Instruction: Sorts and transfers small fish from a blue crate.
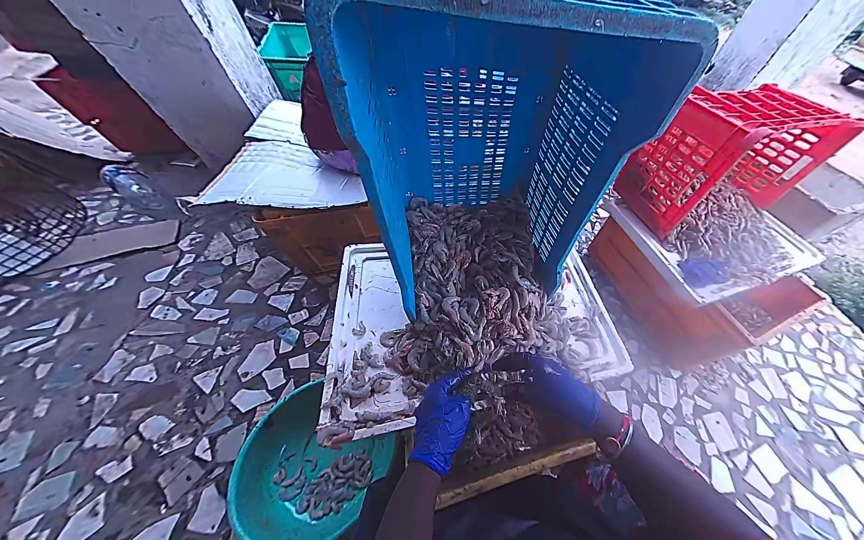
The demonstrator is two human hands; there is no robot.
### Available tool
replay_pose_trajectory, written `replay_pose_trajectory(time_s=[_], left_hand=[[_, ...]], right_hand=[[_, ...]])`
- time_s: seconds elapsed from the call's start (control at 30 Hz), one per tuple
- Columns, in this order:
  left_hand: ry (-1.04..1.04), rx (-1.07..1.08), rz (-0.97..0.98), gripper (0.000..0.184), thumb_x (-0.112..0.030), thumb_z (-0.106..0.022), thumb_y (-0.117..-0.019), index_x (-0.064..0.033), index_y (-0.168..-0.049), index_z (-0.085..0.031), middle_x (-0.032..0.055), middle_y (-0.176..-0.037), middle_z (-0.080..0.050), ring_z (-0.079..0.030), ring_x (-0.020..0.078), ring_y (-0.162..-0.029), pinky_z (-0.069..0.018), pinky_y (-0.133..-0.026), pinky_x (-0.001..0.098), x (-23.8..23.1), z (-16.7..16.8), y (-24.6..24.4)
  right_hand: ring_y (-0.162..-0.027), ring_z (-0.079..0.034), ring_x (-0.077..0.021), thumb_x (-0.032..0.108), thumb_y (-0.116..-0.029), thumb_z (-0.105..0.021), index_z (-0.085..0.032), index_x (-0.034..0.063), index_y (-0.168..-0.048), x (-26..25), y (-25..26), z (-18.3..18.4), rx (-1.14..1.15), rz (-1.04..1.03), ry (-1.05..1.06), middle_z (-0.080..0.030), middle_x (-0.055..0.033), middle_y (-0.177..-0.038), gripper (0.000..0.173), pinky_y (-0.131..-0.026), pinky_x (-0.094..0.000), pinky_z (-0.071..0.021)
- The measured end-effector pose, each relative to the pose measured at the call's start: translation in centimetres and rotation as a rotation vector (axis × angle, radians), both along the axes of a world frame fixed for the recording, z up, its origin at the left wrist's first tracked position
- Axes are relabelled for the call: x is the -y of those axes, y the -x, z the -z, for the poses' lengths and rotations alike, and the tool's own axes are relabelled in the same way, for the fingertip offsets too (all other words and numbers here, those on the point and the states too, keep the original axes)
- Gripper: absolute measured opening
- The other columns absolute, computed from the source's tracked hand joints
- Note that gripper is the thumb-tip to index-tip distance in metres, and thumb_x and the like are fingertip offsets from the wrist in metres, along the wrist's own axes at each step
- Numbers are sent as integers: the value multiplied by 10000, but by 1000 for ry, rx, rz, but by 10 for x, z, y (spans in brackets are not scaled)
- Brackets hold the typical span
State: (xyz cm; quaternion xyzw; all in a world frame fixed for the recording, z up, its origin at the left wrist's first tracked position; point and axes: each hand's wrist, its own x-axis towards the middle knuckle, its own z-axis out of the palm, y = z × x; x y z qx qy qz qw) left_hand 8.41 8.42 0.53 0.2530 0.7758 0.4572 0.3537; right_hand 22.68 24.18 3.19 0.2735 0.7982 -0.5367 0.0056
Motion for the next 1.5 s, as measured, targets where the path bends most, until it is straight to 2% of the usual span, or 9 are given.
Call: replay_pose_trajectory(time_s=[0.13,0.33,0.47,0.57,0.8,1.0,1.17,1.27,1.5], left_hand=[[-519,184,26,419,54,-401,-932,46,-1262,-658,128,-1293,-684,-616,136,-1243,-473,-1103,302,-6,21,-13],[-375,385,-268,411,-82,-302,-1053,62,-1383,-500,167,-1315,-616,-621,171,-1171,-528,-1003,375,0,11,-18],[549,-411,-42,405,-110,-589,-948,-313,-1271,-725,41,-1288,-711,-610,270,-1263,-402,-1087,568,47,-21,38],[992,-578,-17,552,-217,-642,-930,-287,-1472,-558,241,-1486,-523,-445,513,-1389,-288,-1078,785,81,-14,73],[872,-589,9,710,-204,-553,-1007,-365,-1634,-260,170,-1181,-727,-672,402,-1124,-364,-1074,679,46,-3,60],[377,-457,290,670,-64,-576,-925,-367,-1518,-507,27,-1486,-582,-493,320,-1403,-344,-1130,613,0,-3,19],[122,-105,397,526,-44,-490,-999,-123,-1519,-496,149,-1467,-574,-527,295,-1380,-384,-1167,518,-16,5,-6],[266,-314,191,743,22,-472,-930,-296,-1597,-390,92,-1467,-596,-567,364,-1326,-427,-1065,625,-20,12,-6],[-74,-266,-391,604,17,-485,-949,-154,-1527,-492,152,-1465,-569,-513,271,-1383,-403,-1159,446,18,13,39]], right_hand=[[-1216,-608,-198,198,-1033,-556,-613,9,-1332,16,1,15,-59,-34,-60,-638,-166,-1312,358,-1077,-371,-471],[-1077,-629,-92,126,-1037,-491,-576,-38,-1317,24,-4,12,-150,-24,209,-647,-114,-1203,335,-984,-294,-523],[-1154,-651,-236,287,-972,-641,-720,162,-1235,-13,-12,2,375,-265,-313,-702,-83,-1231,302,-1009,-508,-508],[-1211,-635,-251,279,-991,-575,-719,240,-1228,-21,6,22,403,-80,-523,-682,-53,-1280,280,-1022,-523,-508],[-1237,-546,-512,145,-866,-697,-613,40,-1349,-6,55,52,504,-283,-791,-550,-299,-1385,501,-994,-677,-445],[-1165,-633,-191,214,-1044,-525,-659,82,-1299,-19,22,23,102,50,-357,-636,-133,-1298,317,-1025,-354,-518],[-1011,-671,-147,69,-995,-584,-597,-8,-1277,10,10,13,-118,284,192,-662,-114,-1172,293,-894,-336,-583],[-1065,-673,-166,41,-1002,-564,-615,-19,-1269,-3,8,47,-188,363,115,-666,-126,-1214,279,-936,-334,-582],[-1173,-646,-226,207,-986,-618,-673,124,-1297,-4,-10,38,320,-130,-145,-687,-107,-1267,327,-1043,-466,-499]])
